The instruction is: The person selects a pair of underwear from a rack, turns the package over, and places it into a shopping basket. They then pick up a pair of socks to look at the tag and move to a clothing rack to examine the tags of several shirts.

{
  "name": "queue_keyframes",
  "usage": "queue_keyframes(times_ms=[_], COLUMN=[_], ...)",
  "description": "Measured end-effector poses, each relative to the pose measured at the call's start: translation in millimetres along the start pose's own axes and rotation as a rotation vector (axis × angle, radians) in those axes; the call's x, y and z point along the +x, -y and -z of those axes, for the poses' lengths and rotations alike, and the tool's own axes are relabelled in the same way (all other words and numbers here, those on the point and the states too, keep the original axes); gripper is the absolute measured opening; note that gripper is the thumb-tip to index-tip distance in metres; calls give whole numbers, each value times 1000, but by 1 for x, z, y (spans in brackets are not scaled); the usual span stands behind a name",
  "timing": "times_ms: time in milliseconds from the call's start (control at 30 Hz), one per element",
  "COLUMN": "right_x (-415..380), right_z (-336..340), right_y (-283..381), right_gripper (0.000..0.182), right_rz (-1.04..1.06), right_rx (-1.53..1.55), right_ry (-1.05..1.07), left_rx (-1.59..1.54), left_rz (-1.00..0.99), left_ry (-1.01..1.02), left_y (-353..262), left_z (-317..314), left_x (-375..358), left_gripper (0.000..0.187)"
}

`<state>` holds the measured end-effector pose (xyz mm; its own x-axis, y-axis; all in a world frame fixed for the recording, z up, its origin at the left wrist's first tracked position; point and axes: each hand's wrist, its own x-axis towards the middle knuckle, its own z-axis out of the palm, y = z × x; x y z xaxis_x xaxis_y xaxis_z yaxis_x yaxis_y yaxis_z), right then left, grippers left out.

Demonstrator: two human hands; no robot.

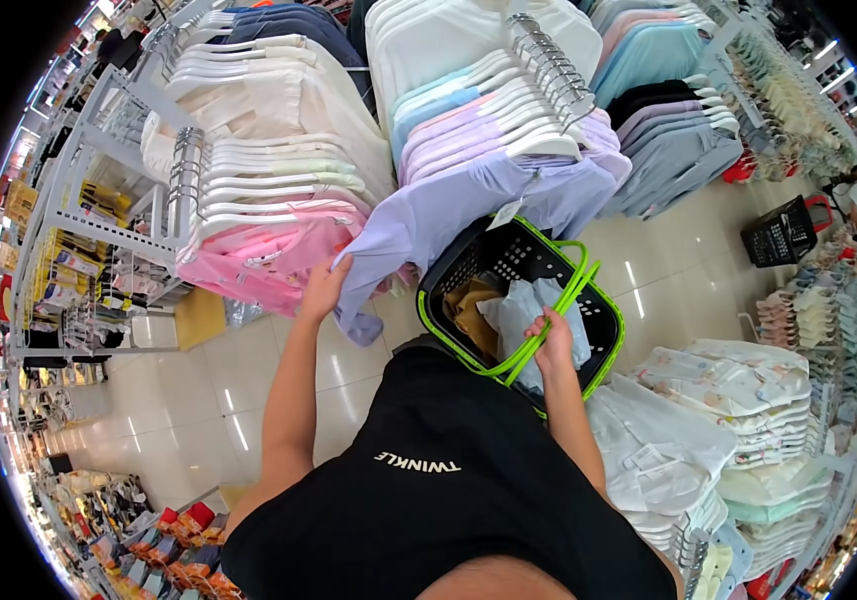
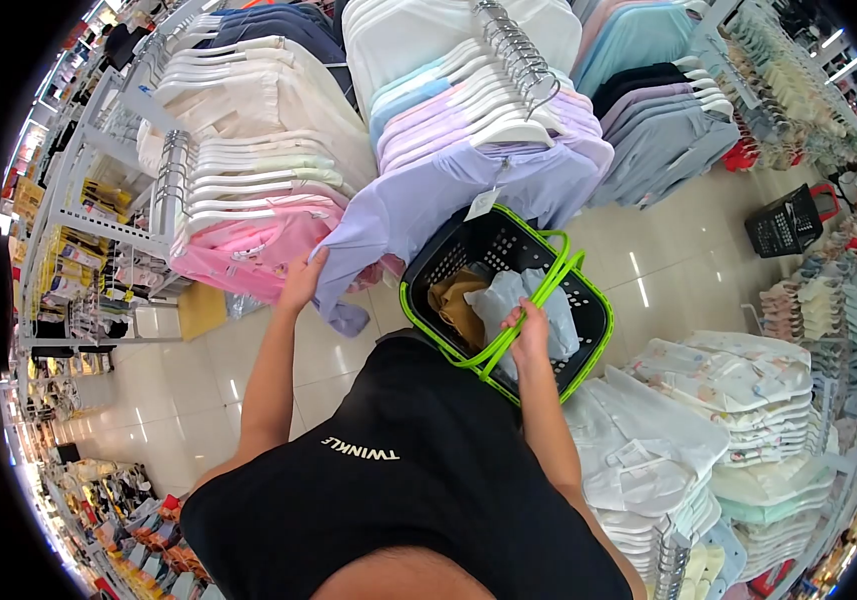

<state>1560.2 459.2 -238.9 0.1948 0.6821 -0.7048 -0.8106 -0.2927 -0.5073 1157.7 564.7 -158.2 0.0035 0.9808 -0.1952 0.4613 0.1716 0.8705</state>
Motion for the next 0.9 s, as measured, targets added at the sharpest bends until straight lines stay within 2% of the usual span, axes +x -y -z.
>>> queue_keyframes(times_ms=[133, 400, 500, 733, 833, 900], right_x=[0, -2, -3, 0, 0, -1], right_z=[-1, -3, -2, 3, 3, 3], right_y=[-1, 0, 0, -1, -1, -2], right_gripper=[14, 15, 15, 14, 14, 14], right_rz=[-5, -8, -6, -5, -10, -9], right_rx=[7, 10, 11, 16, 18, 13], right_ry=[3, 4, 9, 16, 14, 9], left_rx=[-25, 309, 248, 173, 194, 135], left_rz=[-62, -72, -38, 22, 136, -51], left_ry=[-67, -237, -264, -217, -145, -248], left_y=[-1, 26, 36, 49, 53, 50], left_z=[3, 4, 1, 0, 1, -7], left_x=[0, -5, -6, -6, -6, -9], left_gripper=[46, 49, 51, 48, 45, 46])
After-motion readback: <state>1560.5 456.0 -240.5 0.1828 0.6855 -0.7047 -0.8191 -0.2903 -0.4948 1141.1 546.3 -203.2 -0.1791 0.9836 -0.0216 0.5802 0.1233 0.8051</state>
